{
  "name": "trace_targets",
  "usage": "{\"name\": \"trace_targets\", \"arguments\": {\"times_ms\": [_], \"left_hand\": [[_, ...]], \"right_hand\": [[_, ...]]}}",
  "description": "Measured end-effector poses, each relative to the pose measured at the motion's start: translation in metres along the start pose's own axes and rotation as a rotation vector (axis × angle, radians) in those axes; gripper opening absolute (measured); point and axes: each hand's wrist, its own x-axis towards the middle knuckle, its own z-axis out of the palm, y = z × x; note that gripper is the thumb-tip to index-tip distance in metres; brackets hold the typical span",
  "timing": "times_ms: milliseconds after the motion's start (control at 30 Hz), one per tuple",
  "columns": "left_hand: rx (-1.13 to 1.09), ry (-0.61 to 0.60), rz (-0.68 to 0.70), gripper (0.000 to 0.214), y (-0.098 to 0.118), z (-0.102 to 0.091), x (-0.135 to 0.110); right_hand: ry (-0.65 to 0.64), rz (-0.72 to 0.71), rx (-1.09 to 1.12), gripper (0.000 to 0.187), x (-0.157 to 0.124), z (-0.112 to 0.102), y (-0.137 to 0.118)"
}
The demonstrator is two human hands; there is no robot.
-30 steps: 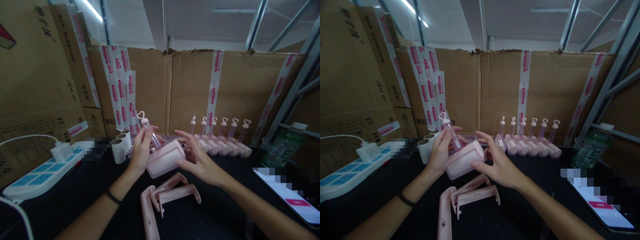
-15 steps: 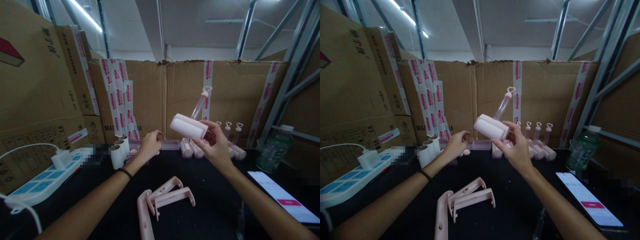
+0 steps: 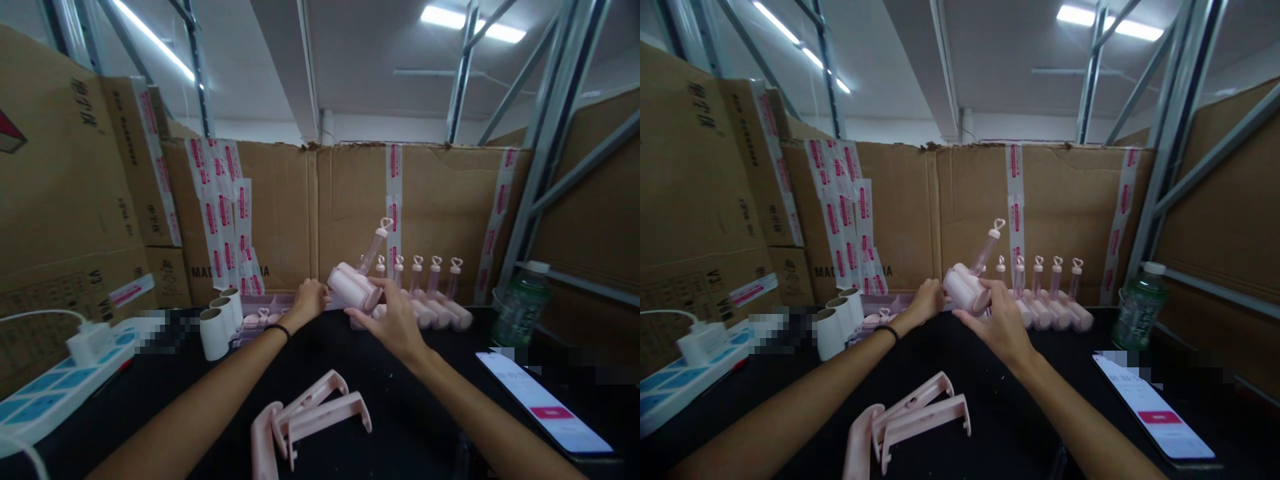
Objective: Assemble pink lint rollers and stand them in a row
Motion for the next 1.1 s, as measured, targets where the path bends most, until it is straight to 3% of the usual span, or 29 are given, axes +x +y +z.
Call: {"name": "trace_targets", "arguments": {"times_ms": [100,200,300,367,467,600,767,1100], "left_hand": [[-0.067,0.137,-0.033,0.020,-0.006,-0.028,0.001],[-0.103,0.314,-0.104,0.024,-0.017,-0.065,-0.008],[-0.092,0.502,-0.173,0.030,-0.026,-0.093,-0.030],[-0.076,0.579,-0.191,0.029,-0.029,-0.102,-0.049],[0.008,0.668,-0.141,0.023,-0.027,-0.103,-0.073],[0.092,0.692,-0.107,0.020,-0.020,-0.096,-0.092],[0.135,0.663,-0.043,0.020,-0.014,-0.084,-0.098],[0.059,0.566,0.098,0.015,-0.009,-0.058,-0.104]], "right_hand": [[0.081,0.078,-0.016,0.062,0.002,-0.004,-0.002],[0.103,0.100,-0.047,0.059,0.002,-0.007,-0.007],[-0.002,0.057,-0.124,0.053,-0.002,0.001,-0.012],[-0.115,0.007,-0.212,0.049,-0.006,0.014,-0.015],[-0.274,-0.104,-0.383,0.050,-0.010,0.039,-0.017],[-0.393,-0.216,-0.599,0.056,-0.010,0.066,-0.017],[-0.424,-0.221,-0.691,0.047,-0.009,0.081,-0.009],[-0.428,-0.209,-0.726,0.069,-0.017,0.091,0.009]]}}
